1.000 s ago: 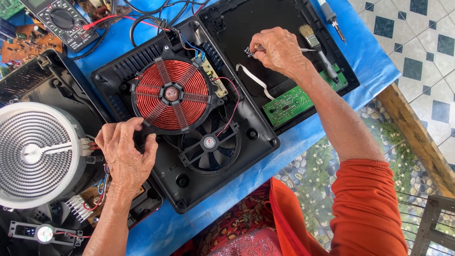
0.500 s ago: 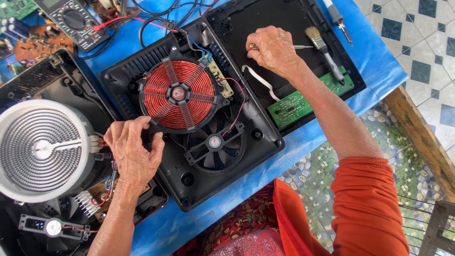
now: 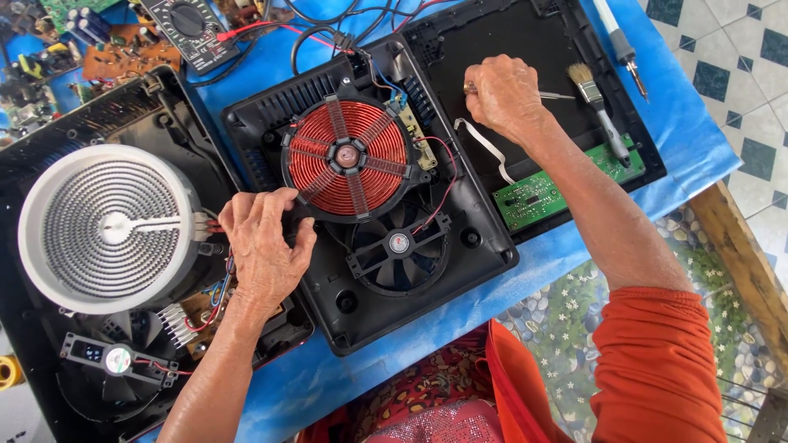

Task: The person is repairing an electronic device, likely a speaker, by working on its internal components. They use a screwdriver to tighten screws on a circuit board and adjust a red fan assembly within the black casing.

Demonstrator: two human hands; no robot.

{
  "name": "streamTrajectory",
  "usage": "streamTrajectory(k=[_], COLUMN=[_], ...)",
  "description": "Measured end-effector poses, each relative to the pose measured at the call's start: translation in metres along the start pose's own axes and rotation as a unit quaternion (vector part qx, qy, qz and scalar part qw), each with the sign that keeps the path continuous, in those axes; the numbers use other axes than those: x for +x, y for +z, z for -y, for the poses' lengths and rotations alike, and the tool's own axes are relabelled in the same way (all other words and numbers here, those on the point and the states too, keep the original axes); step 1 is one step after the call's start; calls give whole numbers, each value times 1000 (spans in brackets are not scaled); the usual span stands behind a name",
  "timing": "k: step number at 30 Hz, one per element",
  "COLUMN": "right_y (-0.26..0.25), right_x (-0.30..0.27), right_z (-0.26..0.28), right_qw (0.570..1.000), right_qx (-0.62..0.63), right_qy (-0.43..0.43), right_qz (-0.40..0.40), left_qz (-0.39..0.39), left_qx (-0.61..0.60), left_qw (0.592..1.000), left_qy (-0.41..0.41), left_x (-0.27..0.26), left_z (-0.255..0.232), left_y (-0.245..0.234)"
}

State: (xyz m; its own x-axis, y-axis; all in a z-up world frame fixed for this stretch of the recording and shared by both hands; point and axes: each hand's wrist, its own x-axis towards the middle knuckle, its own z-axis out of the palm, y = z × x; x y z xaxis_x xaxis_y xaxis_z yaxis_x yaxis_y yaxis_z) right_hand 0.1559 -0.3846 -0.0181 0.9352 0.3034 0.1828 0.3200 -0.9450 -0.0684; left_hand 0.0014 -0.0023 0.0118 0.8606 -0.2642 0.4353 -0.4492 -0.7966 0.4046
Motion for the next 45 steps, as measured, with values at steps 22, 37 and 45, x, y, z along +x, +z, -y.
streamTrajectory(k=[22, 37, 45], right_y=[12, -2, -59], right_x=[2, -14, -27], right_z=[11, -3, 34], right_qw=[994, 990, 984], right_qx=[-97, -60, 101], right_qy=[26, -12, -63], right_qz=[-41, -130, -132], left_qz=[6, -15, -23], left_qx=[-8, -11, 1], left_qw=[1000, 1000, 999], left_qy=[-3, 12, 27], left_x=[0, -3, -4], left_z=[3, 4, 4], left_y=[0, 0, 0])
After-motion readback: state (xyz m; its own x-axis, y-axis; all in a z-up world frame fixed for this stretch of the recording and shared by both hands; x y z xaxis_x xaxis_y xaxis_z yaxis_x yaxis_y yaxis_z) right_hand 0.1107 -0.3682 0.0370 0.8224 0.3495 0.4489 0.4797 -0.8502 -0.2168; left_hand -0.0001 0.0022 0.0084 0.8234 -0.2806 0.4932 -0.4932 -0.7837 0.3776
